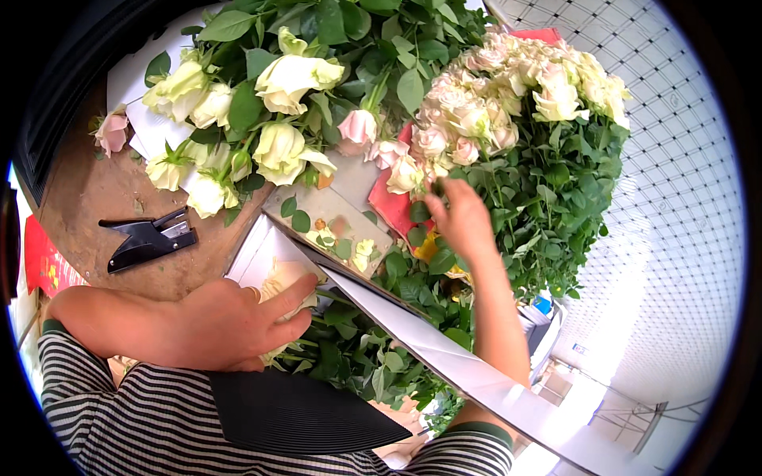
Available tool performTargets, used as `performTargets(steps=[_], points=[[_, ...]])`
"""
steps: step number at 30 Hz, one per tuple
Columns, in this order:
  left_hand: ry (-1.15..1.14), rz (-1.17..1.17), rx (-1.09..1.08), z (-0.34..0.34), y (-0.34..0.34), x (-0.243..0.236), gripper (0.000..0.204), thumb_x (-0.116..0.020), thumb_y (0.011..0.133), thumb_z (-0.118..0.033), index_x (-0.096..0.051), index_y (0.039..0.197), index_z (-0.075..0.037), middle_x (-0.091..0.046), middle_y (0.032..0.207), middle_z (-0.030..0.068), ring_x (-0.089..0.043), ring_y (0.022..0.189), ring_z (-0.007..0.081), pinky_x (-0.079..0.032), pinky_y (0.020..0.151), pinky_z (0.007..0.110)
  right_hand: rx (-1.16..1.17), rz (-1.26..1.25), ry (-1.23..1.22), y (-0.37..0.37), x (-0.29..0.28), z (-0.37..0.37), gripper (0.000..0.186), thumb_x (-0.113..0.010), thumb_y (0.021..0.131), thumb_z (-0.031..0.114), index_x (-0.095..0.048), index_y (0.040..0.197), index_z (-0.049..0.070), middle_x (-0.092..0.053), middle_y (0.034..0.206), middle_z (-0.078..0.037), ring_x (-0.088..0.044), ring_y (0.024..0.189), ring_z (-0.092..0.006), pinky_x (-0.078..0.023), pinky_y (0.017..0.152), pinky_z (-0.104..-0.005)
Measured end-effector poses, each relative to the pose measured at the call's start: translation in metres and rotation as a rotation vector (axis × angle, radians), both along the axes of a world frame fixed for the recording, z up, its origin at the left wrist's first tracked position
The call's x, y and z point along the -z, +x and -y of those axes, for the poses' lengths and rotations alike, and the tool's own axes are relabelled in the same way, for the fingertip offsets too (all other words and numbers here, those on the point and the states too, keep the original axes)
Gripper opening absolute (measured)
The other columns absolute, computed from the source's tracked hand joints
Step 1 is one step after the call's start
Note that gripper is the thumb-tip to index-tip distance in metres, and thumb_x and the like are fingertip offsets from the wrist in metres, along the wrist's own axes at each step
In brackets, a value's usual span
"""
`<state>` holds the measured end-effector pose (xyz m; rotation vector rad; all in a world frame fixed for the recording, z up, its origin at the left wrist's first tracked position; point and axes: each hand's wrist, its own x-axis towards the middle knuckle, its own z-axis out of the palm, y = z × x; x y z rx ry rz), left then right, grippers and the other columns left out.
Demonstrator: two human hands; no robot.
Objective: The person arranges white roses and green foliage into a black and white paper cone. They fold the paper, place the flowers inside, and secure the cone with a stapler. The process is repeated to create multiple floral arrangements.
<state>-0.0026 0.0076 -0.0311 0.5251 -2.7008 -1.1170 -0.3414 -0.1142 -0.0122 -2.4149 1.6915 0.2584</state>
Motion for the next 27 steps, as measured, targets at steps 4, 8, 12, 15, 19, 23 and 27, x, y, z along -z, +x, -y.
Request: performTargets(steps=[4,8,12,15,19,23,27], points=[[-0.040,0.038,0.007,0.005,0.001,-0.012,0.079,-0.082,0.062,-0.033,-0.046,0.128,-0.007,-0.036,0.139,0.0249,-0.065,0.060,0.0227,-0.053,0.048,0.032,-0.098,0.114,-0.009,-0.021,0.030,-0.040,0.022,-0.064,0.084,0.008,-0.062,0.105,0.001,-0.064,0.093,-0.015,-0.062,0.088,-0.0324,-0.048,0.079,-0.0385],[-0.049,0.058,-0.041,0.007,-0.001,-0.014,0.087,-0.083,0.061,-0.037,-0.043,0.130,-0.004,-0.038,0.139,0.0241,-0.067,0.064,0.0251,-0.054,0.051,0.032,0.278,0.499,-0.415,-0.041,-0.055,-0.058,0.021,-0.061,0.087,0.010,-0.059,0.104,-0.002,-0.062,0.089,-0.012,-0.059,0.082,-0.0228,-0.047,0.074,-0.0341],[-0.044,0.100,0.006,0.005,-0.004,-0.014,0.088,-0.083,0.062,-0.038,-0.041,0.129,0.000,-0.036,0.141,0.0240,-0.068,0.069,0.0288,-0.056,0.056,0.035,0.387,0.569,-1.335,-0.089,-0.209,-0.142,0.025,-0.057,0.090,0.015,-0.056,0.103,-0.006,-0.058,0.085,-0.012,-0.053,0.074,-0.0200,-0.046,0.068,-0.0335],[-0.039,0.119,0.004,0.005,-0.002,-0.015,0.085,-0.082,0.062,-0.036,-0.041,0.127,0.001,-0.032,0.143,0.0239,-0.068,0.070,0.0308,-0.056,0.059,0.039,0.145,0.612,-1.718,-0.057,-0.289,-0.210,0.030,-0.053,0.092,0.019,-0.054,0.102,-0.009,-0.055,0.082,-0.013,-0.048,0.068,-0.0179,-0.045,0.064,-0.0331],[-0.058,0.123,-0.005,-0.001,-0.001,-0.011,0.081,-0.081,0.064,-0.033,-0.042,0.126,0.002,-0.030,0.144,0.0251,-0.066,0.074,0.0331,-0.055,0.065,0.041,-0.032,0.516,-1.253,0.002,-0.258,-0.233,0.028,-0.054,0.089,0.017,-0.056,0.102,-0.008,-0.055,0.081,-0.014,-0.049,0.066,-0.0213,-0.045,0.061,-0.0337],[-0.098,0.063,-0.077,-0.010,0.002,-0.003,0.076,-0.079,0.063,-0.031,-0.042,0.122,0.001,-0.027,0.145,0.0244,-0.064,0.068,0.0336,-0.054,0.062,0.041,-0.076,0.322,-0.305,0.048,-0.147,-0.180,0.022,-0.059,0.081,0.007,-0.061,0.101,-0.002,-0.061,0.082,-0.016,-0.058,0.067,-0.0308,-0.048,0.061,-0.0357],[-0.112,0.078,-0.031,-0.009,0.003,-0.004,0.070,-0.078,0.065,-0.033,-0.045,0.118,-0.001,-0.030,0.143,0.0213,-0.064,0.071,0.0331,-0.053,0.063,0.042,-0.015,0.443,-0.232,0.086,-0.057,-0.157,0.021,-0.065,0.080,0.005,-0.063,0.101,0.005,-0.064,0.084,-0.017,-0.061,0.070,-0.0348,-0.049,0.062,-0.0379]])
